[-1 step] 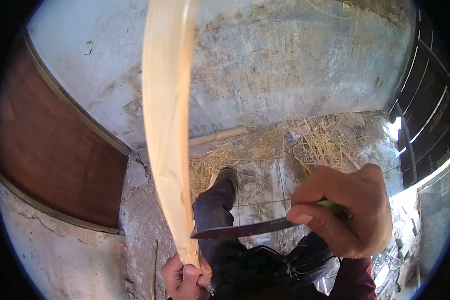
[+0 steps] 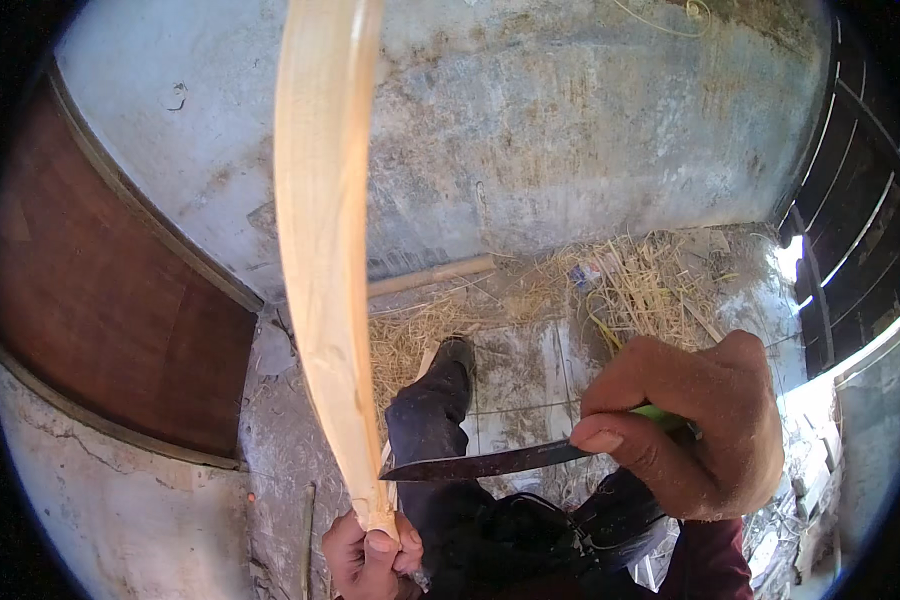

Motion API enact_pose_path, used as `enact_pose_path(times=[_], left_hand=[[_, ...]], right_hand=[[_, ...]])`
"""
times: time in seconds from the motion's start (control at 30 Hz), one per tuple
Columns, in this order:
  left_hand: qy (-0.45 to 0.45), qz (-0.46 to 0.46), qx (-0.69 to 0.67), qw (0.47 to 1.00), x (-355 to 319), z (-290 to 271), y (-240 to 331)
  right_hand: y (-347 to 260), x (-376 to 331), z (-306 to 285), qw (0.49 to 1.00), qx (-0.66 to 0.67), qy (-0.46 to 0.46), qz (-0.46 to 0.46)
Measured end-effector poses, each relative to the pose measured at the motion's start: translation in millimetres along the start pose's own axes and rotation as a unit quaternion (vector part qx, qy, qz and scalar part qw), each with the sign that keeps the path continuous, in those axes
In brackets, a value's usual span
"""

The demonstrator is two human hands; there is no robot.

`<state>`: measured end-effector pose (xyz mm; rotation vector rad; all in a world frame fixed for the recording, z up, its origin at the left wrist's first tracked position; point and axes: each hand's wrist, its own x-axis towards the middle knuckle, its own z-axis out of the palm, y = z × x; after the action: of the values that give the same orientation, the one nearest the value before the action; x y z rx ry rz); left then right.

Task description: The person shaves and smooths a long bamboo strip with a knife while sitting on a floor covered with wood shavings.

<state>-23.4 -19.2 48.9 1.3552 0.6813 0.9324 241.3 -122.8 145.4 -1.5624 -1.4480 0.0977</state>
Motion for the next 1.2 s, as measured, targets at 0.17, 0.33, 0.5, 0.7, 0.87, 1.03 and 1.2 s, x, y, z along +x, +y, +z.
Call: enact_pose_path(times=[0.17, 0.33, 0.5, 0.7, 0.87, 1.03, 1.2], left_hand=[[-0.002, 0.019, -0.011, 1.0, 1, -4, 1], [-0.005, 0.021, -0.016, 1.0, 0, -7, 0], [-0.009, 0.02, -0.028, 0.999, 1, -6, 2], [-0.007, 0.033, -0.025, 0.999, 0, -8, 2], [-0.013, 0.03, -0.03, 0.999, -1, -8, 3], [-0.015, 0.039, -0.034, 0.999, -2, -8, 2], [-0.01, 0.034, -0.046, 0.998, -4, -5, 3]], right_hand=[[1, 2, 4, 1.0, -0.001, 0.007, 0.009], [-3, 5, 3, 1.0, 0.008, -0.001, 0.013], [-10, 2, -1, 1.0, -0.01, 0.01, 0.022], [-12, 4, 1, 0.999, -0.031, 0.017, 0.014], [-5, 4, 5, 1.0, 0.008, 0.025, -0.008], [-4, 3, 5, 0.999, 0.017, 0.025, -0.023], [-12, 3, 0, 1.0, -0.018, 0.012, -0.01]])
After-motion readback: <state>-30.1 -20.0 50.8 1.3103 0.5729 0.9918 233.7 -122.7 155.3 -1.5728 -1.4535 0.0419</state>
